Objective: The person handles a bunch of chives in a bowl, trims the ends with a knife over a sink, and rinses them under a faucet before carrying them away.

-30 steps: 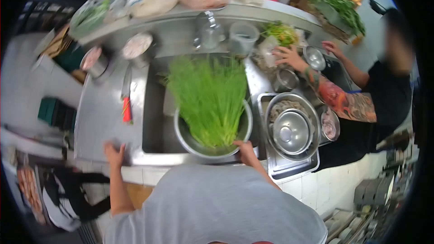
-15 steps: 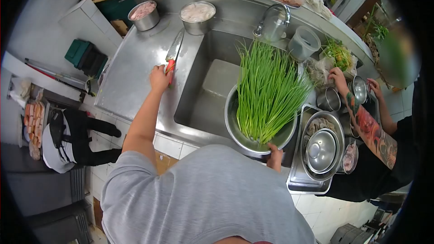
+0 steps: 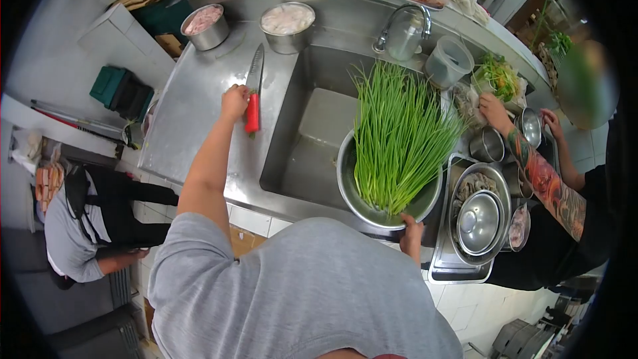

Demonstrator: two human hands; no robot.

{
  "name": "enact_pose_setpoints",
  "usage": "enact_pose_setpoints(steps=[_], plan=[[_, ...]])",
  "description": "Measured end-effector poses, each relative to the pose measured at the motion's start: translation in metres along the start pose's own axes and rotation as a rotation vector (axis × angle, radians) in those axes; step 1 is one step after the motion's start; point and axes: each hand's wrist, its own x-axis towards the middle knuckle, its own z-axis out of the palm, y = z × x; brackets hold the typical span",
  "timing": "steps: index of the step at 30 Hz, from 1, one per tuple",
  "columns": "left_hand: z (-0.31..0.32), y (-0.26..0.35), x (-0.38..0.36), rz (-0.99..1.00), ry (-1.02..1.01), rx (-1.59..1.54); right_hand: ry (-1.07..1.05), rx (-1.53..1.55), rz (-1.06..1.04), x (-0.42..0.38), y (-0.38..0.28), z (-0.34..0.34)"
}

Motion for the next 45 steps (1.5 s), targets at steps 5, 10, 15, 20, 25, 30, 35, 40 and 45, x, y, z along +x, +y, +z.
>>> enact_pose_setpoints(steps=[5,10,15,20,25,30,35,40,45], plan=[[-0.005,-0.018,0.024,0.191,-0.224,0.272,-0.040,-0.001,0.032,-0.007,-0.009,0.005],[-0.011,-0.021,0.038,0.197,-0.417,0.221,-0.072,0.014,0.001,0.000,-0.002,0.001],[-0.011,-0.040,0.069,0.132,-0.371,0.031,-0.008,-0.046,-0.038,-0.011,-0.013,0.011],[-0.014,-0.076,0.146,-0.203,-0.462,-0.318,-0.027,-0.064,0.013,0.003,-0.002,-0.005],[0.012,-0.103,0.196,-0.053,-0.056,0.163,-0.012,-0.030,0.005,-0.007,-0.004,0.004],[0.073,-0.166,0.217,0.131,-0.074,0.395,0.072,-0.123,0.069,-0.007,-0.004,0.003],[0.061,-0.150,0.202,0.038,-0.079,0.238,0.030,-0.059,0.061,-0.005,0.002,0.000],[0.017,-0.081,0.198,-0.002,-0.005,-0.009,0.019,-0.051,0.024,-0.006,0.002,0.002],[-0.068,0.103,0.185,0.255,-0.026,-0.388,0.110,-0.167,0.033,-0.005,0.006,0.004]])
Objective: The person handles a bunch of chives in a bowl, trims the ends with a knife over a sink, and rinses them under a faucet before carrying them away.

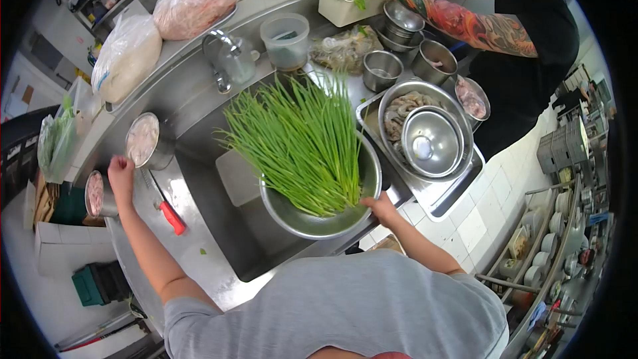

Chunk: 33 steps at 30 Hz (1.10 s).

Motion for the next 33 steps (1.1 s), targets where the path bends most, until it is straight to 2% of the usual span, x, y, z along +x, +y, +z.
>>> enact_pose_setpoints(steps=[1,4,6,9,11,13,15,19,23,29,33], plan=[[0.001,0.048,0.008,0.067,-0.022,-0.073,-0.036,0.004,-0.043,0.007,0.008,-0.002],[0.013,0.183,0.035,0.212,-0.103,-0.204,-0.071,-0.008,-0.019,-0.014,-0.022,0.002],[0.039,0.247,0.058,0.298,-0.171,-0.227,-0.137,-0.055,0.012,-0.014,-0.027,-0.003],[0.077,0.338,0.074,0.368,-0.263,-0.221,-0.153,0.003,-0.066,0.000,-0.004,-0.003],[0.114,0.364,0.092,0.460,-0.293,-0.211,-0.189,-0.030,-0.042,-0.005,-0.014,-0.006],[0.136,0.392,0.090,0.402,-0.391,-0.301,-0.194,-0.027,-0.052,-0.002,-0.013,-0.006],[0.153,0.405,0.084,0.415,-0.393,-0.255,-0.167,0.011,-0.092,0.003,-0.007,-0.003],[0.159,0.394,0.055,0.344,-0.374,-0.205,-0.200,0.049,-0.088,-0.010,-0.025,-0.007],[0.144,0.328,0.027,0.352,-0.261,-0.118,-0.241,-0.002,-0.036,-0.001,-0.015,-0.010],[0.095,0.203,-0.024,0.084,-0.161,-0.013,-0.240,0.000,-0.073,-0.008,-0.015,-0.005],[0.051,0.168,-0.065,-0.002,-0.127,0.026,-0.271,0.064,-0.075,-0.018,-0.017,0.010]])
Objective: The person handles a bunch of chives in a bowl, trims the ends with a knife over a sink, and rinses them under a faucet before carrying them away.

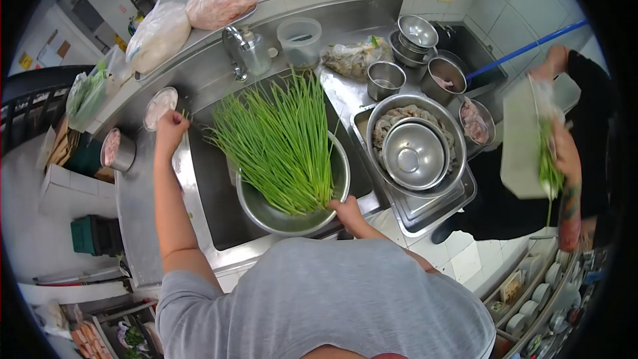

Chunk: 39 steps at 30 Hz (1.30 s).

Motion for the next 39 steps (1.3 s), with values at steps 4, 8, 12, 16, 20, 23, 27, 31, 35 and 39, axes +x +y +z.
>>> enact_pose_setpoints(steps=[4,8,12,16,20,23,27,31,35,39], plan=[[-0.016,-0.007,-0.006,-0.052,-0.023,-0.091,-0.039,-0.044,0.060,-0.024,-0.032,0.024],[0.006,0.036,0.007,0.114,-0.087,-0.157,-0.093,-0.075,0.093,-0.013,-0.017,0.040],[0.057,0.119,0.031,0.234,-0.224,-0.200,-0.171,-0.058,0.110,-0.004,-0.006,0.054],[0.128,0.198,0.067,0.356,-0.241,-0.221,-0.204,-0.073,0.083,0.001,-0.005,0.058],[0.189,0.270,0.087,0.452,-0.328,-0.199,-0.222,-0.077,0.138,0.005,-0.004,0.053],[0.243,0.311,0.095,0.521,-0.374,-0.129,-0.219,-0.090,0.195,0.011,0.000,0.049],[0.319,0.343,0.097,0.630,-0.493,0.050,-0.195,-0.369,0.095,0.021,0.005,0.043],[0.360,0.344,0.083,0.591,-0.522,0.077,-0.275,-0.299,0.059,0.036,0.026,0.041],[0.364,0.328,0.075,0.611,-0.365,0.016,-0.265,-0.241,0.102,0.041,0.039,0.042],[0.294,0.300,0.066,0.592,-0.398,-0.085,-0.205,-0.292,0.176,0.024,-0.009,0.031]])
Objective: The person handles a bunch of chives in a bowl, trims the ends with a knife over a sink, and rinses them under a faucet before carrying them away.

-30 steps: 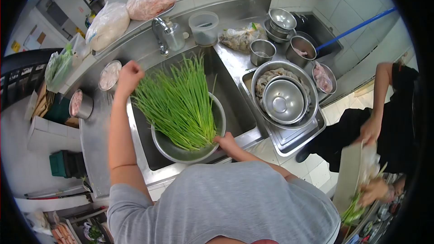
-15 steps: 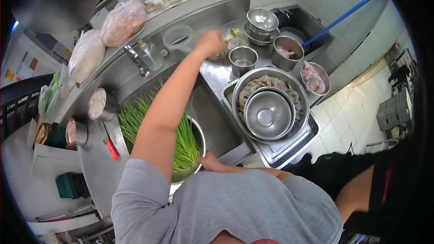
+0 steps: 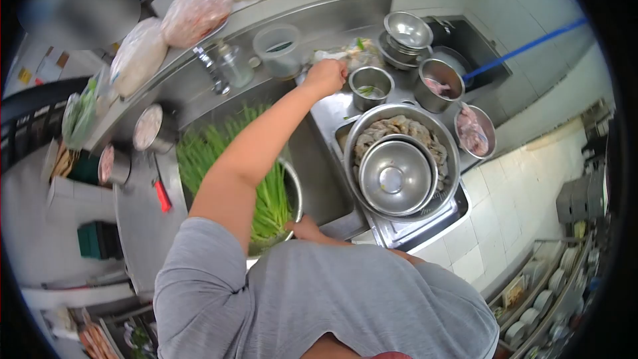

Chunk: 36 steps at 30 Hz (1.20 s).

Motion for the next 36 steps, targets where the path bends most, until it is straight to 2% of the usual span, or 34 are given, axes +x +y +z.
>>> enact_pose_setpoints(steps=[1,2,4,5,7,9,11,12,13,15,17,19,21,23,25,26,28,29,31,36], plan=[[-0.022,-0.003,-0.016,-0.016,-0.044,-0.023,0.015,-0.019,0.007,-0.007,-0.007,-0.003],[-0.034,-0.020,-0.031,0.071,0.036,-0.006,-0.028,0.135,0.022,-0.001,0.004,-0.004],[-0.069,-0.055,-0.061,0.124,0.113,0.116,-0.055,0.408,0.033,0.000,0.008,-0.008],[-0.084,-0.077,-0.076,0.134,0.162,0.159,-0.027,0.264,0.068,-0.006,-0.001,-0.016],[-0.115,-0.115,-0.114,-0.119,0.272,0.146,0.015,0.296,0.076,-0.017,-0.008,-0.023],[-0.144,-0.146,-0.154,-0.267,0.440,0.109,0.092,0.328,-0.001,-0.021,-0.006,-0.024],[-0.179,-0.144,-0.203,-0.521,0.486,0.211,0.081,0.332,0.015,-0.016,-0.001,-0.027],[-0.186,-0.154,-0.234,-0.614,0.526,0.104,0.108,0.370,-0.055,-0.017,-0.001,-0.029],[-0.188,-0.160,-0.261,-0.703,0.567,-0.002,0.097,0.415,-0.002,-0.024,-0.011,-0.030],[-0.167,-0.156,-0.317,-0.789,0.705,-0.198,0.125,0.434,-0.062,-0.035,-0.021,-0.029],[-0.132,-0.136,-0.365,-0.710,0.699,-0.152,0.180,0.376,-0.120,-0.019,-0.005,-0.031],[-0.075,-0.142,-0.416,-0.787,0.675,-0.279,0.216,0.271,-0.129,-0.009,0.001,-0.032],[-0.057,-0.100,-0.436,-1.001,0.579,-0.662,0.213,0.279,-0.111,-0.016,-0.013,-0.025],[-0.068,-0.054,-0.441,-1.104,0.385,-0.968,0.199,0.253,-0.088,-0.022,-0.023,-0.017],[-0.054,-0.054,-0.455,-1.163,0.187,-1.060,0.172,0.241,-0.152,-0.008,-0.009,-0.016],[-0.049,-0.054,-0.462,-1.156,0.256,-1.086,0.160,0.227,-0.167,-0.007,-0.011,-0.011],[-0.055,-0.058,-0.475,-1.176,0.224,-1.098,0.094,0.108,-0.136,-0.008,-0.019,-0.008],[-0.059,-0.061,-0.480,-1.184,0.206,-1.103,0.069,0.136,-0.134,-0.010,-0.021,-0.002],[-0.065,-0.058,-0.486,-1.180,0.298,-1.106,0.017,0.192,-0.132,-0.022,-0.035,0.013],[-0.082,-0.045,-0.503,-1.176,0.408,-1.102,-0.028,0.106,-0.194,-0.011,-0.031,0.022]])
